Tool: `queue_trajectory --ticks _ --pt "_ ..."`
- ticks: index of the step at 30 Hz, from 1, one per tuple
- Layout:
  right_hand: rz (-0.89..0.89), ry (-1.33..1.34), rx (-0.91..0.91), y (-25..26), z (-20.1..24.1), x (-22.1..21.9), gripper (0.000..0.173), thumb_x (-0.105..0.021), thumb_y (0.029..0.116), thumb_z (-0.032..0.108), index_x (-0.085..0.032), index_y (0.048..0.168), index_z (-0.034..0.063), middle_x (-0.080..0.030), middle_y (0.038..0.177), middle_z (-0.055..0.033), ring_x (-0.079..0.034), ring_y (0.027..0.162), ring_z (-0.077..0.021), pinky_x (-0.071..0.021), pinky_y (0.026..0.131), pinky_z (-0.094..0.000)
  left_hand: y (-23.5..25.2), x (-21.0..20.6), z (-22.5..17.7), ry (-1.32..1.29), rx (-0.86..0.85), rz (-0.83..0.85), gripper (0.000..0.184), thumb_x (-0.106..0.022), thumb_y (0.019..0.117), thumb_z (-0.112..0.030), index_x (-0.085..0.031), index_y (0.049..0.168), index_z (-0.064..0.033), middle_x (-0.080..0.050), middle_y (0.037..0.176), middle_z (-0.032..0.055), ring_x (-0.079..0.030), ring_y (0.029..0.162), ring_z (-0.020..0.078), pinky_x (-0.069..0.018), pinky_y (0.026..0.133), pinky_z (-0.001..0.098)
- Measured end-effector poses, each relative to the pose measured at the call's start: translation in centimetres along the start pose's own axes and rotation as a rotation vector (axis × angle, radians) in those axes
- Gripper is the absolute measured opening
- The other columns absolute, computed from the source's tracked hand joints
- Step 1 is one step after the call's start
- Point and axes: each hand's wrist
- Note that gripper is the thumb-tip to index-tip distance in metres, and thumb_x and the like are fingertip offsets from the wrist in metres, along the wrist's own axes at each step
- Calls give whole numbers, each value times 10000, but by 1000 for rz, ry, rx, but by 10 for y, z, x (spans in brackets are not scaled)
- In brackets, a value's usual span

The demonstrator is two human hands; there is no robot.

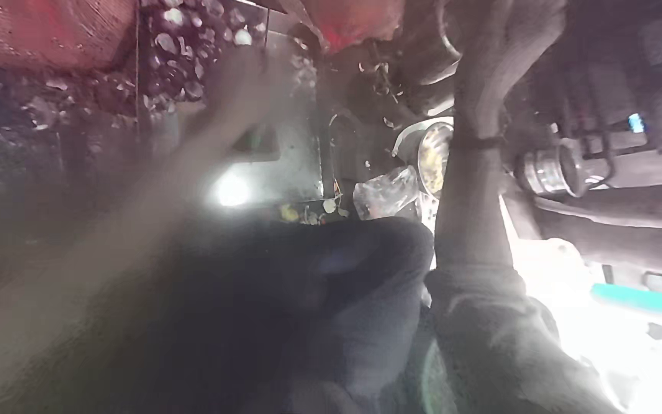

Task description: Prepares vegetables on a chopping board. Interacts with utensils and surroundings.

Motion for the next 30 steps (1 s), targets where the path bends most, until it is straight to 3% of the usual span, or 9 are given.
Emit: queue_trajectory --ticks 2,3,5,7,10,13,17,21,30 --pt "273 109 -70 -59 41 -6 313 -585 1038 281 -739 1003 10 -706 856 -32 -660 791 -56 -567 779 -300 10 -2 9 -33 -17 22 477 -330 1094 -340 -706 978 -70 -722 938 112 -697 939 285 -508 866 588" --pt "539 26 -131 -87 56 -14 325 -585 1041 319 -738 1032 32 -709 865 -69 -675 793 -143 -568 779 -393 11 -1 8 -36 3 35 474 -331 1092 -341 -707 983 -72 -721 950 110 -697 951 280 -507 874 584" --pt "1093 -188 -147 -136 71 -39 342 -590 1027 374 -743 1150 94 -736 1045 -184 -703 1006 -379 -530 882 -641 10 0 5 -30 37 50 466 -332 1095 -337 -706 1012 -72 -725 971 107 -704 956 271 -524 878 576" --pt "1439 -310 -97 -184 69 -68 380 -625 995 420 -722 1167 95 -707 1130 -218 -672 1070 -443 -510 852 -695 11 -1 7 -29 52 47 454 -350 1098 -334 -704 1043 -55 -731 979 115 -711 944 275 -536 881 582" --pt "1442 -271 -163 -238 73 -82 372 -612 1014 420 -712 1136 83 -705 1098 -204 -687 1028 -413 -548 826 -646 13 3 12 -21 85 23 441 -364 1101 -337 -693 1113 -43 -727 1021 150 -707 989 321 -528 914 608" --pt "1435 -168 -264 -249 98 -85 433 -492 1061 464 -733 1110 107 -733 1056 -165 -701 1027 -373 -545 851 -620 14 2 12 -31 78 5 457 -349 1099 -348 -711 1043 -75 -733 956 106 -712 925 281 -538 872 580" --pt "1386 62 -326 -253 123 -101 312 -575 1028 406 -738 1118 156 -738 1001 -128 -712 947 -323 -559 811 -593 13 0 10 -3 50 11 456 -348 1108 -336 -695 1099 -41 -729 991 135 -703 972 309 -517 918 590" --pt "1477 60 -89 -251 148 -111 427 -431 1081 425 -736 1135 131 -728 1129 -144 -683 1108 -347 -536 897 -610 6 11 9 -1 90 -21 514 -350 1121 -380 -704 1045 -14 -721 991 170 -698 987 337 -520 915 596" --pt "1439 -13 -171 -248 107 -95 627 -335 1082 520 -723 1018 31 -713 1100 -211 -675 1115 -387 -520 925 -619 2 13 4 42 81 -35 518 -349 1131 -342 -694 1105 43 -715 1040 242 -695 1030 397 -514 950 610"
Point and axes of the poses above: each hand's wrist, its own y-axis towards the middle knuckle, its own x-axis out of the back of the hand, z = x × y
